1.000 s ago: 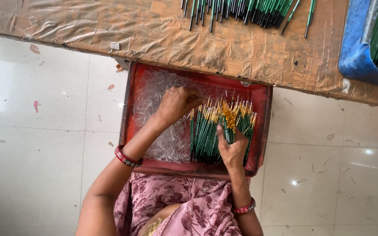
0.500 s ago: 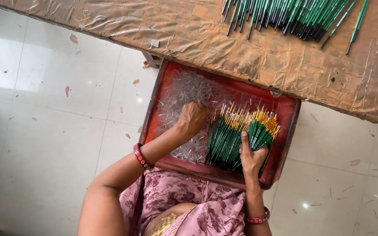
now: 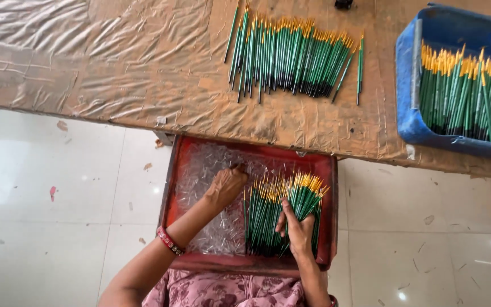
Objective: Sorting, counting, and bundling green-handled paintbrushes in a manufacturing setting.
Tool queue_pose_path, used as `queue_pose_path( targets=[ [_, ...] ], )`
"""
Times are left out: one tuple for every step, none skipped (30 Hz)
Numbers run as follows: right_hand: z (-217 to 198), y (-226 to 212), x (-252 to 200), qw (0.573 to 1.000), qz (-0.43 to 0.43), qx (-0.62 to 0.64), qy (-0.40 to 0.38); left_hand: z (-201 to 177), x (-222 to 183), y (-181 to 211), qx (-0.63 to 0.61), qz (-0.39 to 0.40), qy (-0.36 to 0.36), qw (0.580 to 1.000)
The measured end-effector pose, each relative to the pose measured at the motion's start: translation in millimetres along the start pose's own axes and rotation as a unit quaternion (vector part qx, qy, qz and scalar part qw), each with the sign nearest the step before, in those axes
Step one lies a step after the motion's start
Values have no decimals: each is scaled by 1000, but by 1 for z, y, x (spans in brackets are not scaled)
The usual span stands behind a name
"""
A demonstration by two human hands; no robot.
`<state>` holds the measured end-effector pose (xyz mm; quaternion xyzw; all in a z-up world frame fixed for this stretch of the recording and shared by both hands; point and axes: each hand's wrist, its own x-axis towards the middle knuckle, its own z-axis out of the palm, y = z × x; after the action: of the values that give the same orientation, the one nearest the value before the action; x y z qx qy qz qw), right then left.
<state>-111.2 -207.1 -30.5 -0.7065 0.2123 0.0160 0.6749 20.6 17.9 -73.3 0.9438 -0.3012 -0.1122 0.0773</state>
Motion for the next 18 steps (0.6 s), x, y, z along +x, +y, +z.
queue_pose_path(
  targets=[
    [7, -4, -4, 1000, -8, 2, 0, -6, -2, 2, 5, 1, 6, 1000],
    [14, -9, -7, 999, 11, 28, -21, -11, -4, 3, -9, 11, 55, 998],
    [23, -13, -9, 997, 27, 54, -42, -18, -4, 4, -20, 24, 105, 994],
    [30, -15, -16, 997, 17, 58, -42, -10, -6, 0, -13, 27, 112, 993],
    [38, -18, -21, 994, 55, 46, -77, -4, -6, -5, 3, 27, 92, 995],
    [45, -20, -26, 989, 93, 34, -112, 3, -4, -10, 20, 26, 72, 997],
    [49, -18, -28, 990, 85, 38, -109, 2, -6, -13, 26, 30, 77, 996],
    [52, -15, -28, 980, 107, 51, -160, 3, -6, -16, 18, 14, 61, 998],
    [54, -11, -31, 967, 132, 63, -209, 6, -9, -17, 7, -2, 42, 999],
    [53, -6, -25, 968, 127, 65, -206, 0, -8, -20, 10, 2, 44, 999],
    [48, 2, -26, 966, 131, 59, -214, -1, -11, -18, 9, -1, 41, 999],
    [43, 10, -26, 964, 134, 54, -223, -1, -14, -17, 9, -4, 37, 999],
    [36, 20, -22, 965, 135, 55, -219, -2, -14, -15, 8, -1, 36, 999],
    [29, 31, -17, 969, 127, 37, -210, -3, -14, -14, 27, -1, 18, 999],
    [23, 40, -11, 971, 118, 18, -205, -5, -15, -13, 46, -6, 2, 999],
    [20, 45, -7, 971, 117, 17, -206, -2, -12, -15, 46, -7, 3, 999],
    [16, 51, -5, 972, 125, 35, -197, 1, -10, -15, 54, -12, -25, 998],
    [12, 57, -2, 972, 133, 54, -188, 6, -6, -15, 63, -17, -54, 996]
  ],
)
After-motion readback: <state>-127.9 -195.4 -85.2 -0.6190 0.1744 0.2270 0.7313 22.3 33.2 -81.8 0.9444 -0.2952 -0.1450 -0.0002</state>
